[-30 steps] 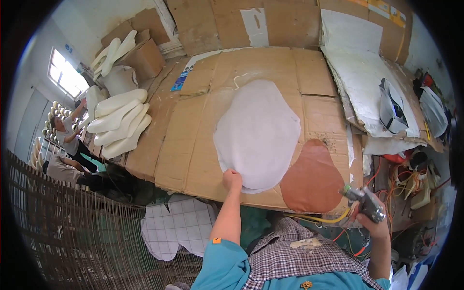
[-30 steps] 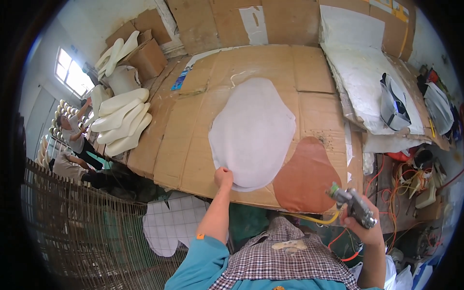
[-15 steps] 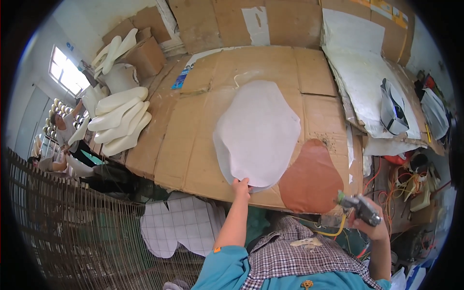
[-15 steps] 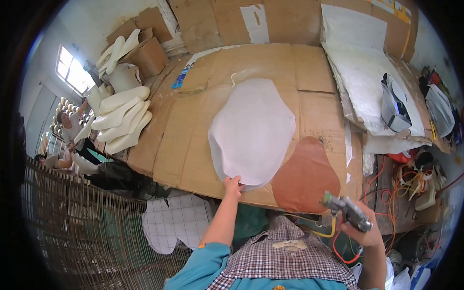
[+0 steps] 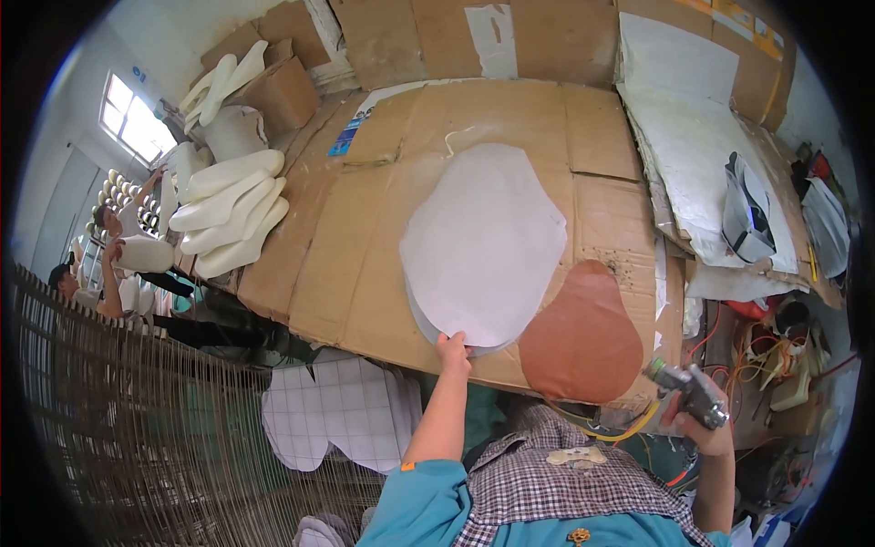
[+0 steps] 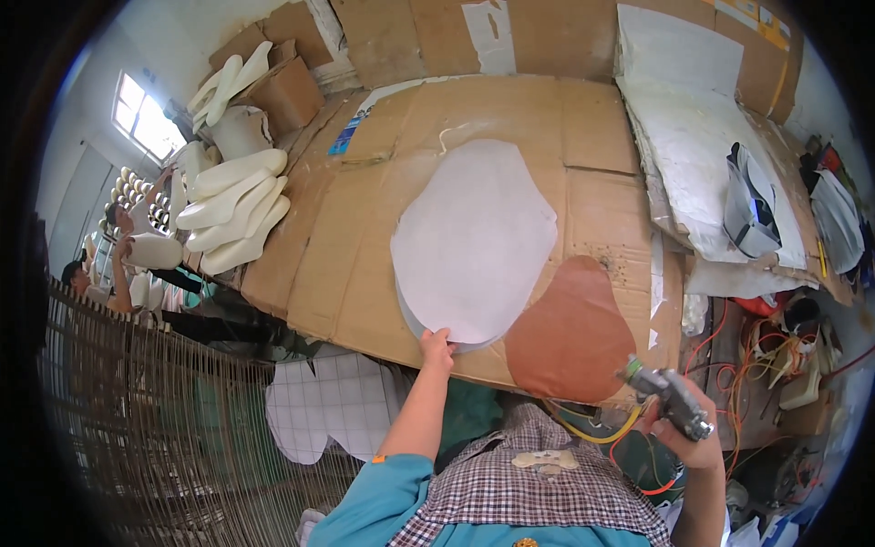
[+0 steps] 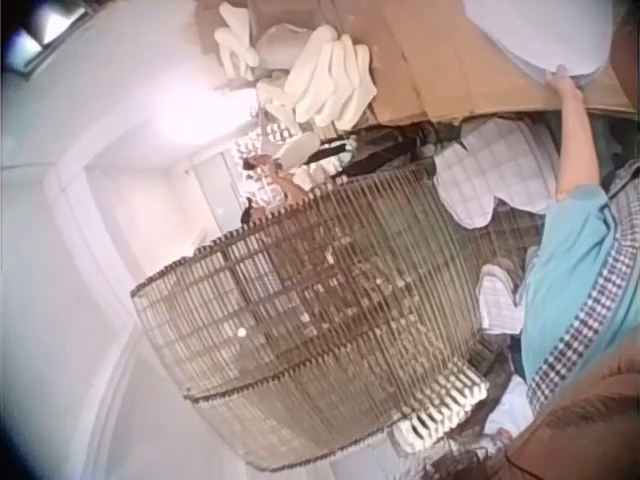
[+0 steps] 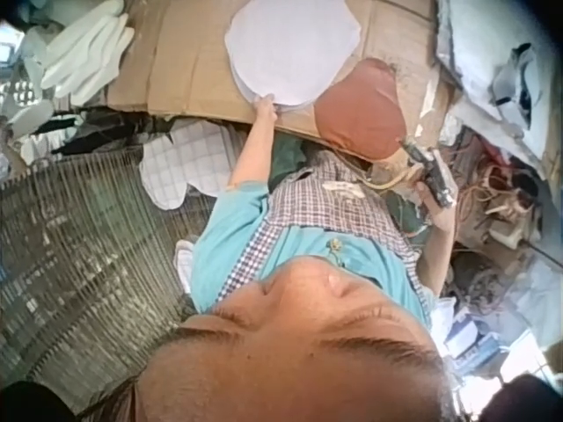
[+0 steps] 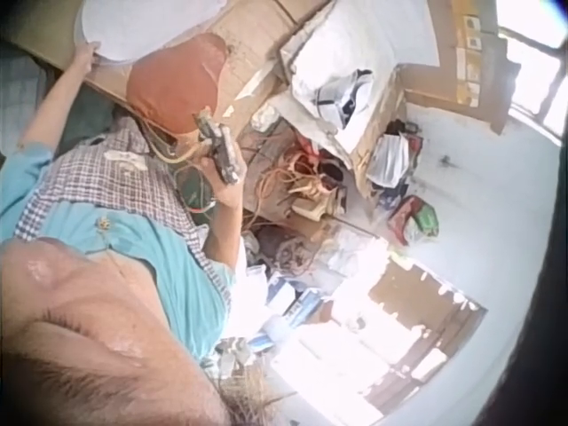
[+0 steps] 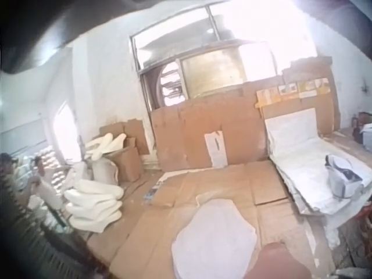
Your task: Applying spray adhesive to white foam and fabric pieces and placing them on a drying rack in a manufacturing setting.
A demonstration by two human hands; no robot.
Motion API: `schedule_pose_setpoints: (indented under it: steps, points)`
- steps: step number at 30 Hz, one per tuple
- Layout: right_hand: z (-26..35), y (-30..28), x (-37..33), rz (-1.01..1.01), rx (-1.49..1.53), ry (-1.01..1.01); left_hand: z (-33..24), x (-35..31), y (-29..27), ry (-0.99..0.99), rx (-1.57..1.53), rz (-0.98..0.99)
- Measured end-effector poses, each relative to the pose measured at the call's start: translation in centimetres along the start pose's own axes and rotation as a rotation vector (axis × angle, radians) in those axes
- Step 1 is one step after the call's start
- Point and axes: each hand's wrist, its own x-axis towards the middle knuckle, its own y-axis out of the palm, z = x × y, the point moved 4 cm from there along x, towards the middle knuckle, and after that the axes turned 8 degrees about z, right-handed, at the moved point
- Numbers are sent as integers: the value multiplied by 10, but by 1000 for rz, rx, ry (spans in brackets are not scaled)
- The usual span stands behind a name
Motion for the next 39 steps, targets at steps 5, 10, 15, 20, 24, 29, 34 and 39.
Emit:
schedule_pose_setpoints:
  steps: [5, 10, 15, 20, 24, 29, 34, 39]
  points:
    - [5, -33, -7, -103, -47, 36, 5, -11, 11, -32, 15, -40]
    - [-1, -34, 16, -21, 35, -17, 9, -19, 26, -3, -35, -87]
    - [-5, -59, 38, -309, 33, 5, 7, -26, 36, 47, -97, -101]
    - [-7, -80, 30, -140, 30, 14, 4, -26, 43, 95, -149, -50]
    - [-11, -66, 35, -63, 100, -5, -27, -31, 57, 181, -163, -6]
    - [-10, -71, 21, -19, 114, 3, -148, -84, 58, 461, -565, 172]
    - [2, -48, 5, -31, 97, 24, -256, -180, 4, 689, -793, 282]
    - [0, -22, -2, -23, 82, 14, -272, -237, -66, 829, -438, 207]
